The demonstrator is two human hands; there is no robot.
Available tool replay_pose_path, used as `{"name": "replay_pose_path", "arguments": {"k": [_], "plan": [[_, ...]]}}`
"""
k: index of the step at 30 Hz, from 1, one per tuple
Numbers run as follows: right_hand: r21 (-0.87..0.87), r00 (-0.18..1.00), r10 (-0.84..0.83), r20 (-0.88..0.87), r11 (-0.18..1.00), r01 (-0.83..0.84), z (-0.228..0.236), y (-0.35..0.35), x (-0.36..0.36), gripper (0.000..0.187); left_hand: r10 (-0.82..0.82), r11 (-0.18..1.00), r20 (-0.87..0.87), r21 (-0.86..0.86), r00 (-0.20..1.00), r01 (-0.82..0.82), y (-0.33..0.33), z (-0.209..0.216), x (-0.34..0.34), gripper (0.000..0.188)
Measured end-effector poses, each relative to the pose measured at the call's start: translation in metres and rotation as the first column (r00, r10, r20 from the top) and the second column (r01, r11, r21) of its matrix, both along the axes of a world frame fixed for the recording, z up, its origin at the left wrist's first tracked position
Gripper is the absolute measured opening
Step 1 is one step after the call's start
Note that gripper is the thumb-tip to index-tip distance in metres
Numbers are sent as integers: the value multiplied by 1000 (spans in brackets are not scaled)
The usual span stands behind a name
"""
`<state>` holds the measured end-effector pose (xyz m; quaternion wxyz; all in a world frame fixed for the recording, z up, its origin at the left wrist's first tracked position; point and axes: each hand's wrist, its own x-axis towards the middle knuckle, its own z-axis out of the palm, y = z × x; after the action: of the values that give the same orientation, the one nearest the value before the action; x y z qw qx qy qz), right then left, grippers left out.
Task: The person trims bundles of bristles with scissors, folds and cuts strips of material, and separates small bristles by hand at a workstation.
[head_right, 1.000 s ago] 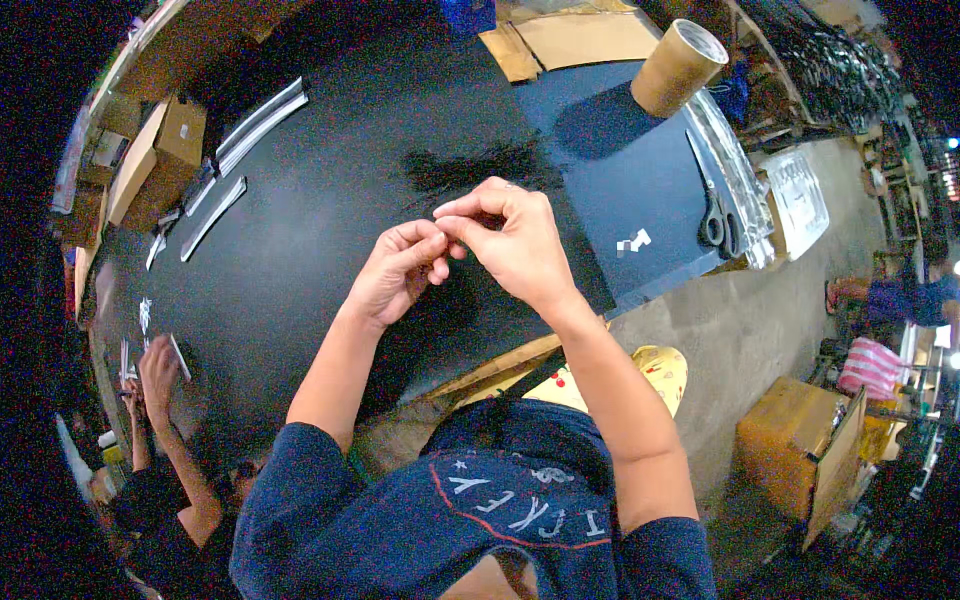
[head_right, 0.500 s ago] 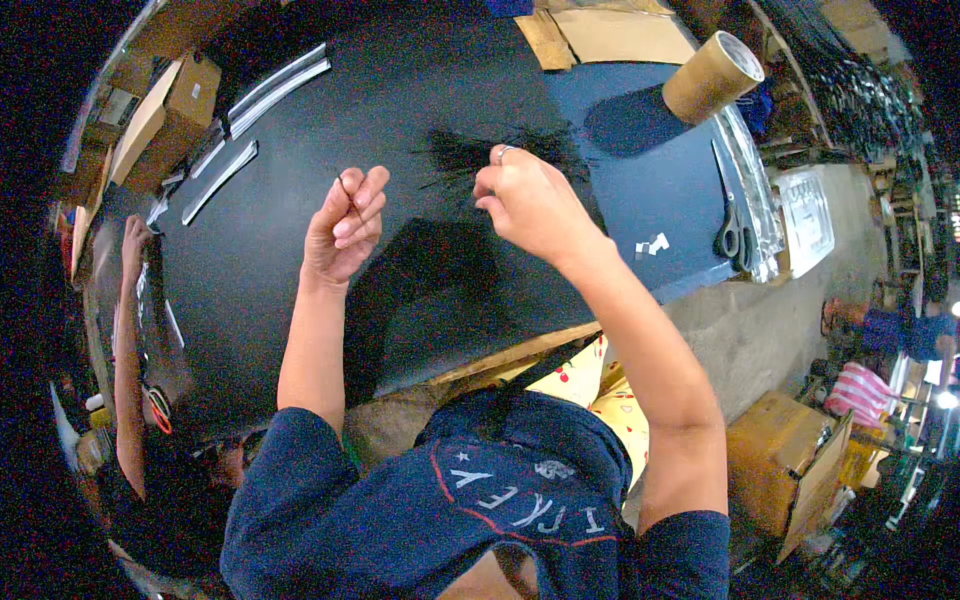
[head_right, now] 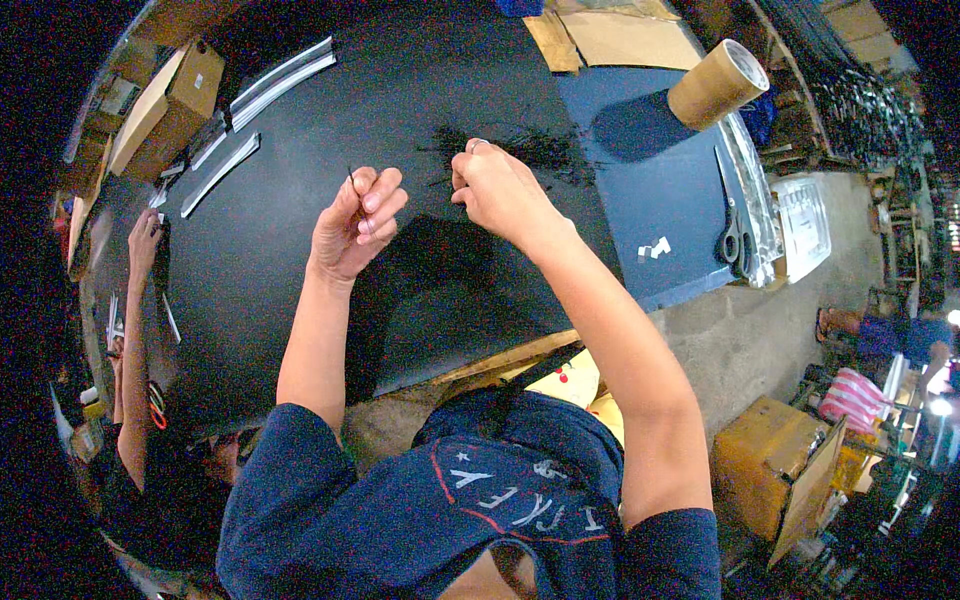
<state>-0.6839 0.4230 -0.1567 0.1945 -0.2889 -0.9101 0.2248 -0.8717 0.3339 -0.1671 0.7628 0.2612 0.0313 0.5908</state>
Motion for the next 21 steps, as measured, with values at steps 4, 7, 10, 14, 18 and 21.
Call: {"name": "replay_pose_path", "arguments": {"k": [4, 7, 10, 14, 18, 21], "plan": [[-18, 998, 27, 48, 999, -26, 7, 10, 1, 10, 15, 999, 6, -39, 1000, -15, 0, 1, 1, 16], [-240, 971, -96, -219, 970, 42, 30, 25, 17, 9, 29, 998, 2, -60, 1000, -29, 0, 1, 3, 15], [-519, 840, -321, -437, 853, 56, 57, 35, 37, 11, 73, 989, -26, -129, 997, -75, 1, 1, 4, 14], [-572, 662, -441, -606, 820, 23, 77, 35, 53, 14, 139, 960, -189, -216, 972, -179, 0, 2, 7, 16], [-518, 575, -468, -671, 851, 87, 77, 27, 57, 17, 168, 942, -337, -222, 926, -252, 1, 3, 11, 14], [-318, 623, -398, -674, 917, 242, 75, 24, 57, 17, 202, 931, -406, -202, 891, -303, 1, 6, 14, 11]]}}
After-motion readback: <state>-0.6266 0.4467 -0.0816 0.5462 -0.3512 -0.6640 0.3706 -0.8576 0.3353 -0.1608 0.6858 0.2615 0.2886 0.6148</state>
